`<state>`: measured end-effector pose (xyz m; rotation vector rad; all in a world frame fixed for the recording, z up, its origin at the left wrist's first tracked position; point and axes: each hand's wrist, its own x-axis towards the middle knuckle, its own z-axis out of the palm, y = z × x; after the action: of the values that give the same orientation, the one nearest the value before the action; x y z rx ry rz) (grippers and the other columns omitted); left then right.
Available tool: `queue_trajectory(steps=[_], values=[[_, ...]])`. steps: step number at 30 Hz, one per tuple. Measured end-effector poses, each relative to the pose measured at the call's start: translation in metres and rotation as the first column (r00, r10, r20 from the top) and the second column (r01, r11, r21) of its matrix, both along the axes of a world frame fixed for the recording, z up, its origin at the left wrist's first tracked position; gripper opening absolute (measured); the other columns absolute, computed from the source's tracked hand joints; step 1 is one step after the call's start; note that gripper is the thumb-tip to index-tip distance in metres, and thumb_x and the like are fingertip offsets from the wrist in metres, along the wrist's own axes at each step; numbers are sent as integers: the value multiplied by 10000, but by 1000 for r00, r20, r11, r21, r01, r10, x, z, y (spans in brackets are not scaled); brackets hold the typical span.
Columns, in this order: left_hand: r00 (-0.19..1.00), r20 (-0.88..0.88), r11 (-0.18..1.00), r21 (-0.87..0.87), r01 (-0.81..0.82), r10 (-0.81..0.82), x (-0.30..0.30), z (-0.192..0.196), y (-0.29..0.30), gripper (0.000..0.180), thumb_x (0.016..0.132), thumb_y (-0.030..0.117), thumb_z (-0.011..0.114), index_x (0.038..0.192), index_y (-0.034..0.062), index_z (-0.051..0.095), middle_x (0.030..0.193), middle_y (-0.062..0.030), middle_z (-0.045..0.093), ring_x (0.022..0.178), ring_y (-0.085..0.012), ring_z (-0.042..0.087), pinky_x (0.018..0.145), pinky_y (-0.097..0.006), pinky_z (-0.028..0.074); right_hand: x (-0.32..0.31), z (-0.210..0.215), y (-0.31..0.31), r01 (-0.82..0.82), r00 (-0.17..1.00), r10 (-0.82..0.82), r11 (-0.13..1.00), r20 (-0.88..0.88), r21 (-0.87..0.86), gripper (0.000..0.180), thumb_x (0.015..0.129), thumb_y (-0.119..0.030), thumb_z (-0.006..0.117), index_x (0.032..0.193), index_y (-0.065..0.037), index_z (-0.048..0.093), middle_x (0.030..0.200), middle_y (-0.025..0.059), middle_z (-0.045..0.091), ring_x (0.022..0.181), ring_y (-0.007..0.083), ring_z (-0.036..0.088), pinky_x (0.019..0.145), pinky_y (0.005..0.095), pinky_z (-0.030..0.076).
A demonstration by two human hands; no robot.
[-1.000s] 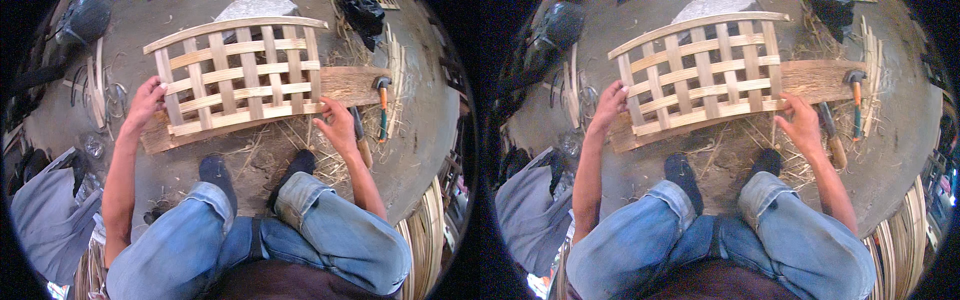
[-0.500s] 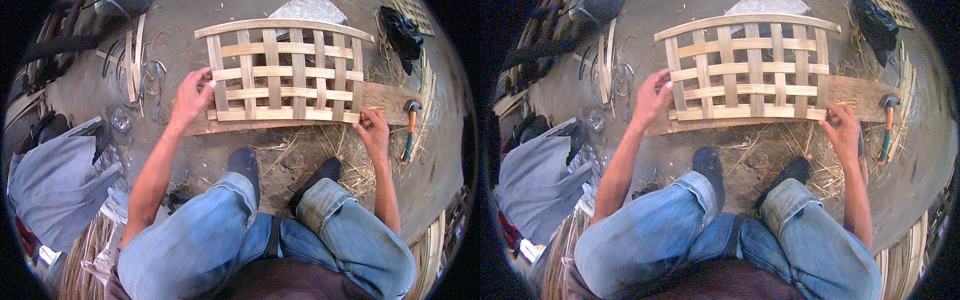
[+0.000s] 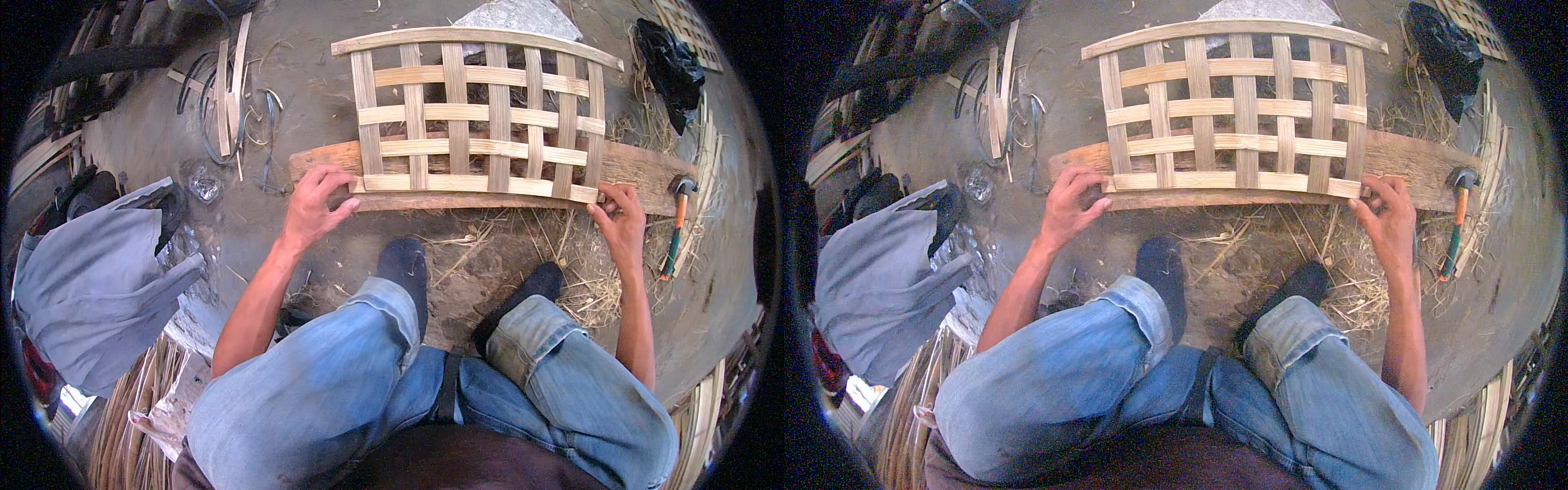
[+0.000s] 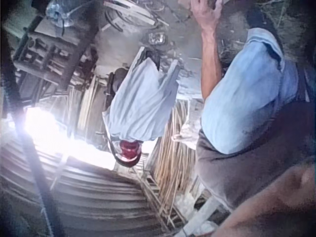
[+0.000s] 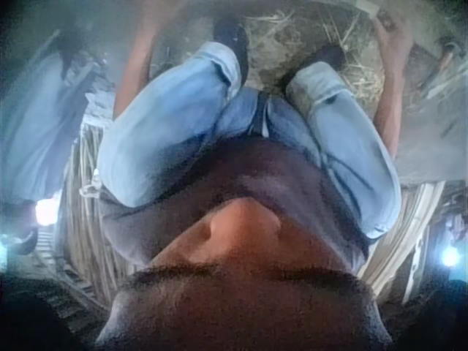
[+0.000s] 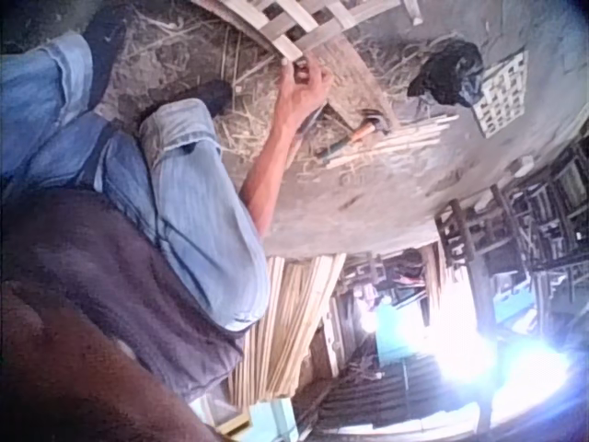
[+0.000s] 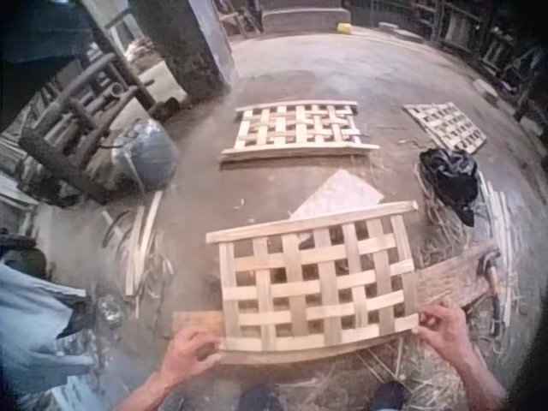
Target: The person assembles a wooden lattice panel by inserting thin wooden strips into a frame and securing them with a hammer. They repeatedly position and tap the strips into place, then add a final border strip along the edge.
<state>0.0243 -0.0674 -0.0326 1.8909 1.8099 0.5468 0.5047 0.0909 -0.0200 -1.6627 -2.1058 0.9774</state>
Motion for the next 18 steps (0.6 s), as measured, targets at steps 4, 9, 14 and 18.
queue_trajectory(steps=[4,9,14,18], values=[[999,-7,999,-11,-51,51,-5,-2,-5,356,738,161,798,1065,81,681,1059,-112,637,1018,-299,611,891,-403,506,-4,-1,3,-29,1000,29,999,-4,-14,410,699,-5,775,1094,-63,685,982,61,586,766,170,526,740,311,467],[994,-106,1000,20,13,-11,2,-4,2,317,757,145,784,1049,67,689,1060,-133,634,1015,-310,610,890,-400,505,18,-10,6,-6,999,4,999,-48,-40,407,706,13,755,1097,-83,694,983,69,611,811,183,569,760,316,486],[993,-106,999,10,-42,42,1,-4,-7,322,759,69,768,1064,48,665,1050,-141,626,1000,-314,608,875,-396,504,9,-10,6,-25,998,26,999,-52,20,355,731,-12,767,1069,-100,706,928,58,599,738,160,580,679,290,493],[995,-88,999,31,-39,41,4,-7,-2,336,781,56,749,1099,40,642,1064,-143,617,1005,-318,606,867,-397,502,12,-8,5,-18,999,19,1000,-31,13,374,725,-12,770,1081,-106,704,933,60,592,727,148,572,682,297,491]])
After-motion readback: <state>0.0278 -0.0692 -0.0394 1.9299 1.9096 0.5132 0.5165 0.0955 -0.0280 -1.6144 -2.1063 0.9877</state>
